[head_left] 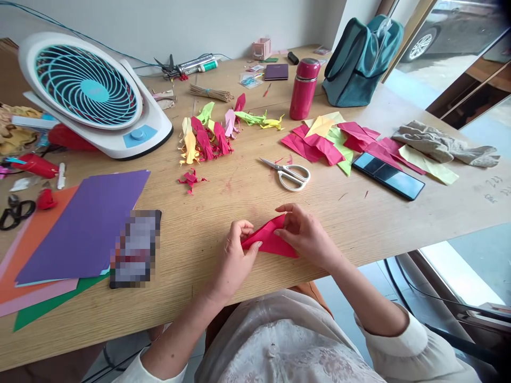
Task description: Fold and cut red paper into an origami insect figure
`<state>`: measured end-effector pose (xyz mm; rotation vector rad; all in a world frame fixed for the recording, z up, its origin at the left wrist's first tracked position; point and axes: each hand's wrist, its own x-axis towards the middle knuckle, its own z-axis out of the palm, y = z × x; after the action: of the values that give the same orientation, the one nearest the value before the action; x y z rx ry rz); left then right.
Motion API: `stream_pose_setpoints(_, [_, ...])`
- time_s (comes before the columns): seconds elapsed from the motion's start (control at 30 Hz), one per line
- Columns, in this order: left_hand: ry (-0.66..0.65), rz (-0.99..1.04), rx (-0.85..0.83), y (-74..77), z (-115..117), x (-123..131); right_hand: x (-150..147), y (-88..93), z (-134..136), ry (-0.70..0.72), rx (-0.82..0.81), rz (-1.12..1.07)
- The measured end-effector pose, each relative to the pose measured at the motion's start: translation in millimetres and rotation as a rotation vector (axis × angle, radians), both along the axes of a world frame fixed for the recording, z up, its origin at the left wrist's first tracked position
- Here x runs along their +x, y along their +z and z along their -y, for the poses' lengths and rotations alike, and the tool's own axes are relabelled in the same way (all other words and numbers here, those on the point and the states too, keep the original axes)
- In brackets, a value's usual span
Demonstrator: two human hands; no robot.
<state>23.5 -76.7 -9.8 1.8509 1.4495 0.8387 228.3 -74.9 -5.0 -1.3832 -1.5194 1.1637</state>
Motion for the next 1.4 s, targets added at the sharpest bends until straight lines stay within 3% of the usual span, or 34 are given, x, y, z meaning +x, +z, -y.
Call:
stream_pose_setpoints(0.07, [-0.015,0.057,-0.069,8.2,-9,-3,2,3.0,-6,0.034,-0.001,-0.094])
stream_pose_setpoints(0.13, [-0.138,0.094,-0.197,18.4,-22,-6,5,9.8,-18,0.06,0.028,-0.139])
stream_pose_setpoints(0.23, [-0.235,0.316,-0.389,33.0,-45,-5,10,23.9,-46,0.106,0.021,-0.25])
stream_pose_setpoints(0.3, [-0.177,0.511,-0.475,40.5,-61,0,15,31.7,-68,0.124,-0.036,-0.351])
stream_pose_setpoints(0.4, [-0.017,0.823,-0.526,46.6,-81,10,18,33.9,-91,0.025,-0.068,-0.459])
stream_pose_setpoints(0.5, [0.132,1.081,-0.598,45.1,-95,18,10,24.6,-95,0.009,-0.101,-0.628])
stream_pose_setpoints(0.57, [0.19,1.165,-0.634,40.7,-99,21,-1,17.2,-88,0.062,-0.153,-0.582])
stream_pose_setpoints(0.73, [0.128,1.202,-0.616,28.5,-93,23,-26,11.1,-72,0.224,-0.206,-0.333])
stream_pose_setpoints(1.03, [0.168,1.095,-0.48,22.2,-75,28,-37,6.2,-67,0.36,-0.33,-0.491])
stream_pose_setpoints(1.23, [0.154,1.065,-0.44,20.2,-72,32,-42,3.5,-66,0.286,-0.332,-0.461])
stream_pose_setpoints(1.4, [0.044,1.014,-0.448,19.2,-72,30,-40,-1.1,-65,0.168,-0.212,-0.429])
